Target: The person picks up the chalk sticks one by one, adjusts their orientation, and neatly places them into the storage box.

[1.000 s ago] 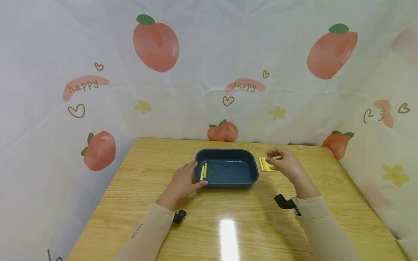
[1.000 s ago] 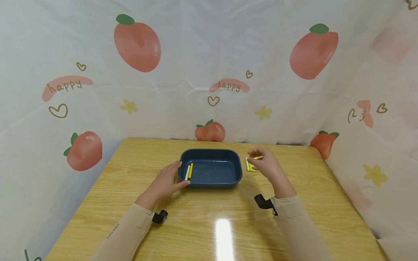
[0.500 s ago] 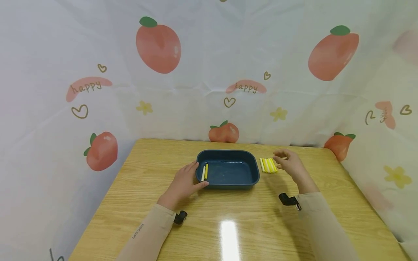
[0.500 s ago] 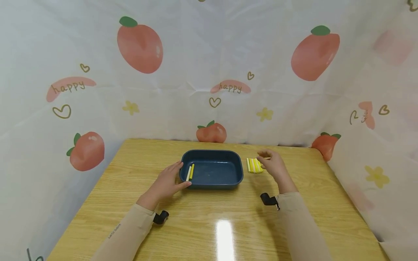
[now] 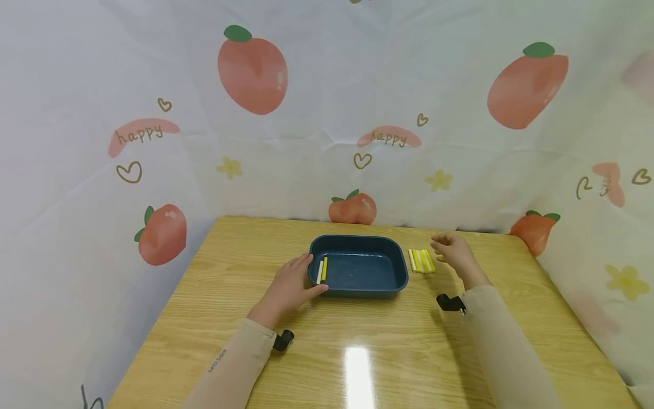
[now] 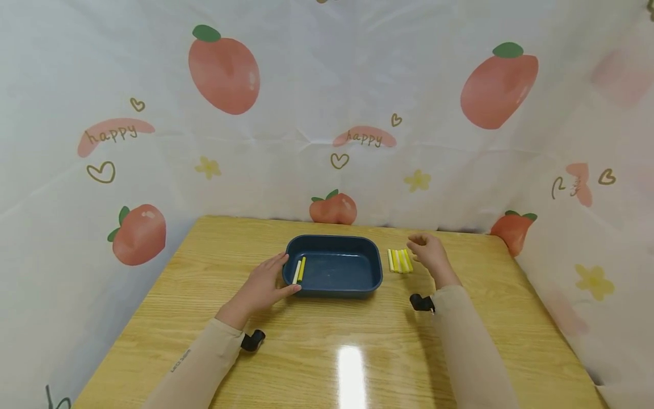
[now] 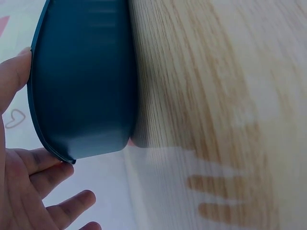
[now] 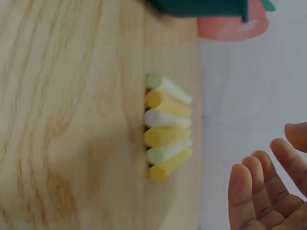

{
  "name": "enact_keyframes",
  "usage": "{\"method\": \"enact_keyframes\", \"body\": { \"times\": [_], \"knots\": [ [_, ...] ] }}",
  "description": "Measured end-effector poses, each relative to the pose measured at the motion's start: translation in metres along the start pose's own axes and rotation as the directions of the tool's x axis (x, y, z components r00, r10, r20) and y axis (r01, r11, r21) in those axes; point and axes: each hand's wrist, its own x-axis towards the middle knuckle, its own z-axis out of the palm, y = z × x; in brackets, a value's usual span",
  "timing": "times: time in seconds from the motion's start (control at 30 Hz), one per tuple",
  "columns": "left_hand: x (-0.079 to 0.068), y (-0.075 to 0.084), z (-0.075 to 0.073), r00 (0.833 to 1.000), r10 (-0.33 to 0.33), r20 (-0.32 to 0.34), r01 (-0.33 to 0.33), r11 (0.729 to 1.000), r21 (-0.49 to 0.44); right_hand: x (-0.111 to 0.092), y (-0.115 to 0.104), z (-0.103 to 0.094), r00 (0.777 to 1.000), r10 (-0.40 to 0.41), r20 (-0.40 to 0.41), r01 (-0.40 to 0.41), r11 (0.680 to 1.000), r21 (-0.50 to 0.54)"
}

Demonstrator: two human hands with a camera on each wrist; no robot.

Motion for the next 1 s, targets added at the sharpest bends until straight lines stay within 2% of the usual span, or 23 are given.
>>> {"method": "enact_keyframes", "body": {
  "times": [0.6, 0.83, 1.0],
  "knots": [
    [0.000, -0.001, 0.000, 1.000, -0.006, 0.003, 0.006, 1.000, 0.009, 0.026, 0.017, 0.005, 0.991, 0.122, 0.059, -0.123, 0.992, 0.010],
    [0.002, -0.002, 0.002, 1.000, -0.012, 0.005, 0.012, 1.000, 0.015, 0.033, 0.018, 0.007, 0.989, 0.140, 0.057, -0.136, 0.988, -0.071],
    [0.002, -0.003, 0.002, 1.000, -0.014, 0.008, 0.014, 1.000, 0.019, 0.035, 0.019, 0.008, 0.979, 0.184, 0.091, -0.177, 0.981, -0.079]
  ]
}}
